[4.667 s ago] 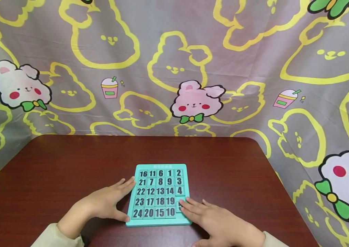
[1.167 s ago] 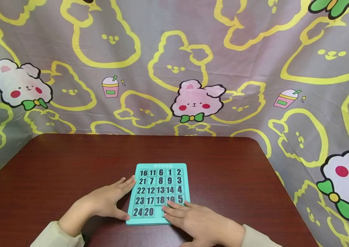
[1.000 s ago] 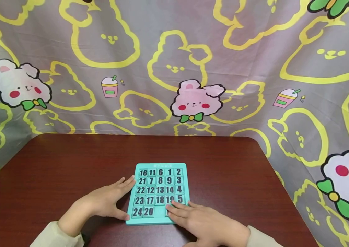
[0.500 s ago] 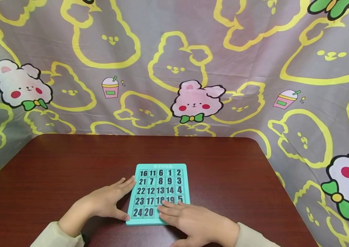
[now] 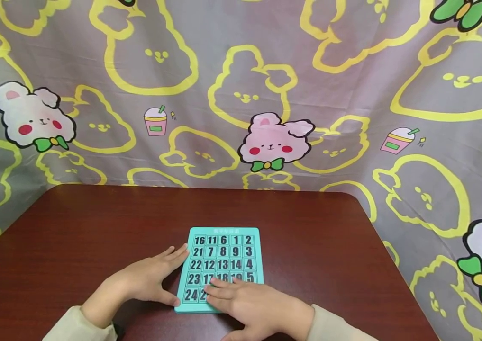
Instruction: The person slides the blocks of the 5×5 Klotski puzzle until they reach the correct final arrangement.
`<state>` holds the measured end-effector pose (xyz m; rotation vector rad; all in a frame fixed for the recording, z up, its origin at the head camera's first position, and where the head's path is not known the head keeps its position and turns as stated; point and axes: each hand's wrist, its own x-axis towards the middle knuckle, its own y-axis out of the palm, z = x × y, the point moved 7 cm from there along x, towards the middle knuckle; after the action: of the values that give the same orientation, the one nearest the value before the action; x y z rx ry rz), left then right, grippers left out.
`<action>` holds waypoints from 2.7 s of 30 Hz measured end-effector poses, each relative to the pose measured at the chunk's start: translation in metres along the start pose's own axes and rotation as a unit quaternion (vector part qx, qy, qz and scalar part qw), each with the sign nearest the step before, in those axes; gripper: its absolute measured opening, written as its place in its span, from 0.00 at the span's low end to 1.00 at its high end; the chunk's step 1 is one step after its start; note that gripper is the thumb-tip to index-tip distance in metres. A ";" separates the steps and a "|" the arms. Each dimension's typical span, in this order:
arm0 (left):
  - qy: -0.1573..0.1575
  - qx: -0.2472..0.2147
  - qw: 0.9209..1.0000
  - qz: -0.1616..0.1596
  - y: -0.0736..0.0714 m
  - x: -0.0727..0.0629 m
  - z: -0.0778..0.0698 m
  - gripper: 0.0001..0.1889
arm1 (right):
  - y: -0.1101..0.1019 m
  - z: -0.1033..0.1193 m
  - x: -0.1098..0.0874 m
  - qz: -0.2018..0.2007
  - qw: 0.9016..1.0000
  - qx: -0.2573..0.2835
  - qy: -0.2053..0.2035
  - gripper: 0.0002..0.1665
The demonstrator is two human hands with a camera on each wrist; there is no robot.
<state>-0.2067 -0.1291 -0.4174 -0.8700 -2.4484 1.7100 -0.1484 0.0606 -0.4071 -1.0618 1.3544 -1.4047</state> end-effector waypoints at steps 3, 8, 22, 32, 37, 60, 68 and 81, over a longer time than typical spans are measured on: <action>-0.002 0.001 1.000 0.002 0.001 0.000 0.000 0.58 | 0.003 0.000 0.001 0.005 1.000 -0.007 0.003 0.42; -0.004 -0.003 1.000 0.002 0.001 -0.001 0.000 0.58 | 0.005 0.000 -0.002 0.014 1.000 0.003 0.012 0.43; -0.007 0.000 1.000 0.006 -0.001 0.000 0.000 0.59 | 0.002 -0.007 -0.030 -0.016 0.999 0.028 0.024 0.43; -0.010 0.001 1.000 0.002 -0.001 -0.001 -0.001 0.58 | -0.003 -0.005 -0.020 -0.034 0.999 0.026 0.023 0.43; -0.005 0.002 1.000 -0.001 -0.001 0.000 -0.002 0.58 | -0.004 -0.004 -0.006 -0.016 0.999 0.028 0.020 0.43; 0.004 0.001 1.000 -0.003 -0.001 -0.001 -0.002 0.58 | 0.004 0.003 0.024 0.021 1.000 -0.014 -0.007 0.43; -0.005 -0.005 1.000 0.001 -0.001 0.000 -0.001 0.57 | 0.005 0.001 0.017 0.018 1.000 -0.021 -0.010 0.43; -0.011 -0.009 1.000 0.005 -0.001 0.000 -0.001 0.58 | 0.005 -0.004 -0.002 0.014 1.000 0.009 0.010 0.42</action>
<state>-0.2070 -0.1286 -0.4167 -0.8726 -2.4817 1.7112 -0.1518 0.0634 -0.4119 -1.0160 1.3637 -1.4081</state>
